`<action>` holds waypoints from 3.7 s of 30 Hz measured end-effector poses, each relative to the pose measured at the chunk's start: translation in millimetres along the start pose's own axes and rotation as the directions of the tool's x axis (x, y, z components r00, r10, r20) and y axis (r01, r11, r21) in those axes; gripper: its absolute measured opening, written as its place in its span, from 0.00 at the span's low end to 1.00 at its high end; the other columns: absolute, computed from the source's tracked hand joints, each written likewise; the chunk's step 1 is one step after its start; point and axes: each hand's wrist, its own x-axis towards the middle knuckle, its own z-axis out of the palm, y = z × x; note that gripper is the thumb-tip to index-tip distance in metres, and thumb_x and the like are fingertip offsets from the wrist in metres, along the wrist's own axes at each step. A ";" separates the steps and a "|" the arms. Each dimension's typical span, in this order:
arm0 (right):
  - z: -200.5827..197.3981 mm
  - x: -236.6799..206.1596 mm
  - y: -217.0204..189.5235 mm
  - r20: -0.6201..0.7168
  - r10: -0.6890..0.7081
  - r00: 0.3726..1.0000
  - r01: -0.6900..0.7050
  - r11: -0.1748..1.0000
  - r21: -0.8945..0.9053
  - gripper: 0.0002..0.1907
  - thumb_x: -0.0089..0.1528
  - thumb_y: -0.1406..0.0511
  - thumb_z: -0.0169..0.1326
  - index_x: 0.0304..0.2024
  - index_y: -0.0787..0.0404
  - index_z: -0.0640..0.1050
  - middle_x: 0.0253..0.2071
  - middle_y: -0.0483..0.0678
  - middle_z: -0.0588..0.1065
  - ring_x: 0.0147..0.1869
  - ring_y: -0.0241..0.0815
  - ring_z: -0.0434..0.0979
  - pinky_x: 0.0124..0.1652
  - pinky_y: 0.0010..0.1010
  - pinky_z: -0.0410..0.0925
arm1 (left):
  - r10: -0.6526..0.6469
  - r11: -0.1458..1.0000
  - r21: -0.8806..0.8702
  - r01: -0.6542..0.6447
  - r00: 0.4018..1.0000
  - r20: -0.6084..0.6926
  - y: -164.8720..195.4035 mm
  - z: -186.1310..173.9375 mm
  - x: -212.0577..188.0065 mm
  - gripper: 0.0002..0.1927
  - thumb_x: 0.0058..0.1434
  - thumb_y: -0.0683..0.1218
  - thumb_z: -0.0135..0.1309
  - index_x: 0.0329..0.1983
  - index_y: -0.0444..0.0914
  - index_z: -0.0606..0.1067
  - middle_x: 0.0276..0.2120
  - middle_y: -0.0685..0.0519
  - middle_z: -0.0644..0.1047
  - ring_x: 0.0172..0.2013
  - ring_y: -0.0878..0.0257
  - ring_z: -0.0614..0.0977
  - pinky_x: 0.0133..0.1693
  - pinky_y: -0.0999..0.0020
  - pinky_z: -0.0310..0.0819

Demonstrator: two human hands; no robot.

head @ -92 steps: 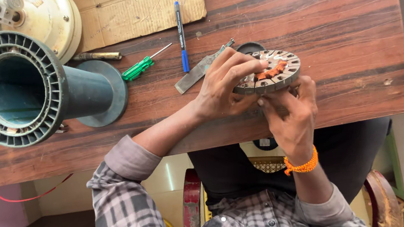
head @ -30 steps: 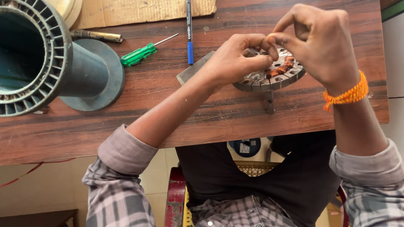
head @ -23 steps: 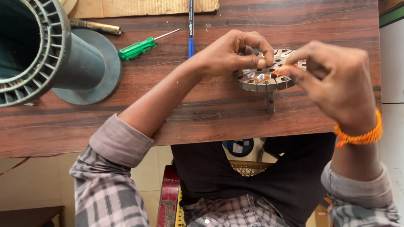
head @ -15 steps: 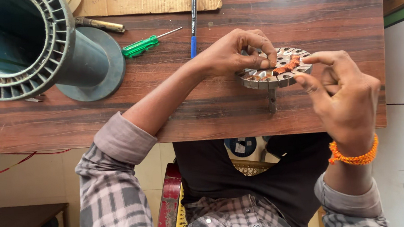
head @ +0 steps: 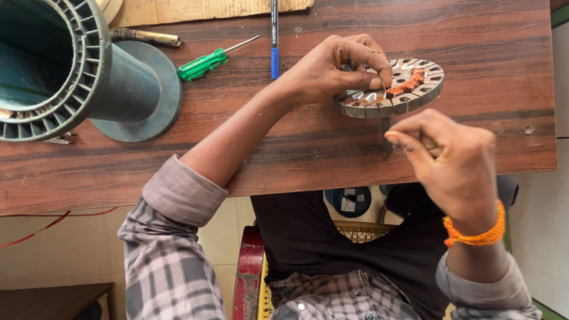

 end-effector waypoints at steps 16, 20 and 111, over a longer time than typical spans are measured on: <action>-10.2 -22.3 71.9 -0.166 -0.013 0.986 0.053 0.970 0.237 0.05 0.69 0.77 0.57 0.46 0.68 0.81 0.38 0.50 0.82 0.42 0.36 0.83 0.45 0.23 0.75 | 0.353 0.511 0.826 -0.238 0.934 0.050 44.8 45.2 -21.1 0.28 0.64 0.48 0.67 0.64 0.43 0.67 0.52 0.54 0.75 0.51 0.58 0.79 0.52 0.63 0.81; -27.3 -6.0 56.4 -0.126 -0.144 0.981 0.161 0.978 0.131 0.08 0.66 0.77 0.60 0.47 0.66 0.82 0.41 0.50 0.82 0.45 0.35 0.84 0.44 0.22 0.76 | 0.378 0.424 0.817 -0.392 0.896 0.234 38.7 18.4 -17.7 0.25 0.65 0.47 0.64 0.63 0.43 0.69 0.53 0.52 0.77 0.52 0.57 0.79 0.51 0.64 0.81; -18.5 54.3 -3.2 0.147 -0.217 0.965 0.219 0.976 0.000 0.06 0.62 0.70 0.65 0.42 0.63 0.83 0.33 0.46 0.81 0.26 0.26 0.73 0.25 0.22 0.63 | 0.109 0.991 -0.104 -0.090 0.973 0.205 9.7 -24.0 11.0 0.10 0.65 0.50 0.64 0.44 0.40 0.83 0.50 0.55 0.79 0.55 0.63 0.79 0.61 0.62 0.74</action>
